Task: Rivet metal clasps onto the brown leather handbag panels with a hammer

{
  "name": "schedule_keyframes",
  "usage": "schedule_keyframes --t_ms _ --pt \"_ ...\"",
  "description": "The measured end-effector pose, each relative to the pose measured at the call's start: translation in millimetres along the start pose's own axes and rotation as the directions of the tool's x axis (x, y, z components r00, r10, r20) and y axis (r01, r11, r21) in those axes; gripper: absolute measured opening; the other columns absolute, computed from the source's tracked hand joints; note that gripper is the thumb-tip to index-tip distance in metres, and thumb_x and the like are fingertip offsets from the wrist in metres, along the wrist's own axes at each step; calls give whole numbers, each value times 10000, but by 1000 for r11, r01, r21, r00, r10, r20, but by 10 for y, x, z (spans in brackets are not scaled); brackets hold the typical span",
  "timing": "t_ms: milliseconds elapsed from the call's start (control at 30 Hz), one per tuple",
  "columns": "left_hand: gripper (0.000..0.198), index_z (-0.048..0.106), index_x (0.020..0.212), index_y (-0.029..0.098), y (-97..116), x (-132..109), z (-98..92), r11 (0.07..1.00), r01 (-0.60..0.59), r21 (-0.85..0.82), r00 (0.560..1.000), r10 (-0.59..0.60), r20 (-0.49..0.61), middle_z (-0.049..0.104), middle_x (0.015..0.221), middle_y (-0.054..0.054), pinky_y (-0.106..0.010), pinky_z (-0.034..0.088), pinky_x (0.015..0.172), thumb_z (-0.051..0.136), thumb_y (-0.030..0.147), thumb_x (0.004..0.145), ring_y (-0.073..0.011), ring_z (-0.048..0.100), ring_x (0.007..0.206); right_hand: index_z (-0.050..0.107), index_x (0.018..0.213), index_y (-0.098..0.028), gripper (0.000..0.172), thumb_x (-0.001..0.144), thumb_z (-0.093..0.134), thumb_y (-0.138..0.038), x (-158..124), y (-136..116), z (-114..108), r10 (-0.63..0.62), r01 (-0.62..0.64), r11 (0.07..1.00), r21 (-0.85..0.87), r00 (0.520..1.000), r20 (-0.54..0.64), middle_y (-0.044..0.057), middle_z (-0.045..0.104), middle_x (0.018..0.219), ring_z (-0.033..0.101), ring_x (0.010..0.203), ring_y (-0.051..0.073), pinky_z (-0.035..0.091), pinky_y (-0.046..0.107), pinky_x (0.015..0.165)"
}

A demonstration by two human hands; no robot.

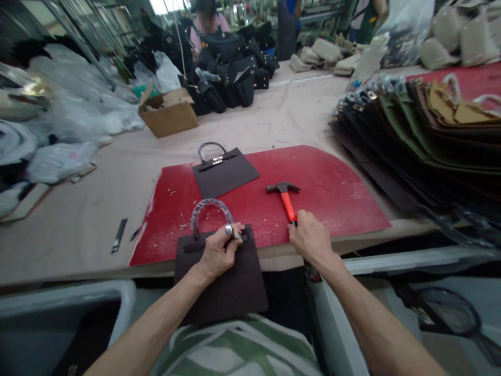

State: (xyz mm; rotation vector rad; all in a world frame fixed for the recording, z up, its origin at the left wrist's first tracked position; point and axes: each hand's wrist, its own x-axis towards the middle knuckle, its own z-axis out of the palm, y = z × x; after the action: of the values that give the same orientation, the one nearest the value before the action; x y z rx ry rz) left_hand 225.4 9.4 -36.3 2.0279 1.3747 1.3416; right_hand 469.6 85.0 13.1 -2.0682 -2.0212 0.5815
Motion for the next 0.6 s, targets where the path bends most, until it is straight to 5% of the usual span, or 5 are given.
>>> schedule_keyframes --t_ms 167,333,467,533,600 --pt "195 649 1007 197 22 26 0 999 -24 28 1000 24 -19 731 1049 -91 -408 576 936 568 95 862 -238 705 988 506 742 -202 69 737 570 -176 182 -141 -150 69 -281 789 547 924 376 19 540 658 512 563 151 399 273 545" --pt "215 659 1020 203 20 23 14 1000 -20 13 1000 20 -24 727 1027 -86 -395 582 898 562 91 863 -236 696 970 452 802 -231 218 901 427 -424 -125 -329 -428 -11 -260 693 672 929 370 -74 352 595 306 413 94 286 227 395" --pt "185 659 972 203 17 16 19 1000 -16 19 1000 17 -25 720 990 -87 -381 574 877 566 90 858 -232 689 938 472 842 -245 370 971 388 -581 -624 -414 -730 -136 136 725 675 989 -54 -65 405 576 397 423 110 310 237 408" --pt "170 654 951 202 21 19 18 1000 -19 25 999 20 -31 716 963 -84 -374 568 859 566 90 857 -229 683 909 469 793 -248 369 991 396 -550 -807 -424 -822 -295 378 812 445 923 -246 -51 438 548 417 434 117 301 253 437" --pt "160 647 931 201 21 22 19 999 -21 29 999 22 -29 708 913 -74 -363 561 823 565 86 856 -224 672 867 459 743 -254 345 995 410 -484 -910 -434 -874 -501 541 825 162 834 -233 -42 452 511 382 409 122 236 284 444"
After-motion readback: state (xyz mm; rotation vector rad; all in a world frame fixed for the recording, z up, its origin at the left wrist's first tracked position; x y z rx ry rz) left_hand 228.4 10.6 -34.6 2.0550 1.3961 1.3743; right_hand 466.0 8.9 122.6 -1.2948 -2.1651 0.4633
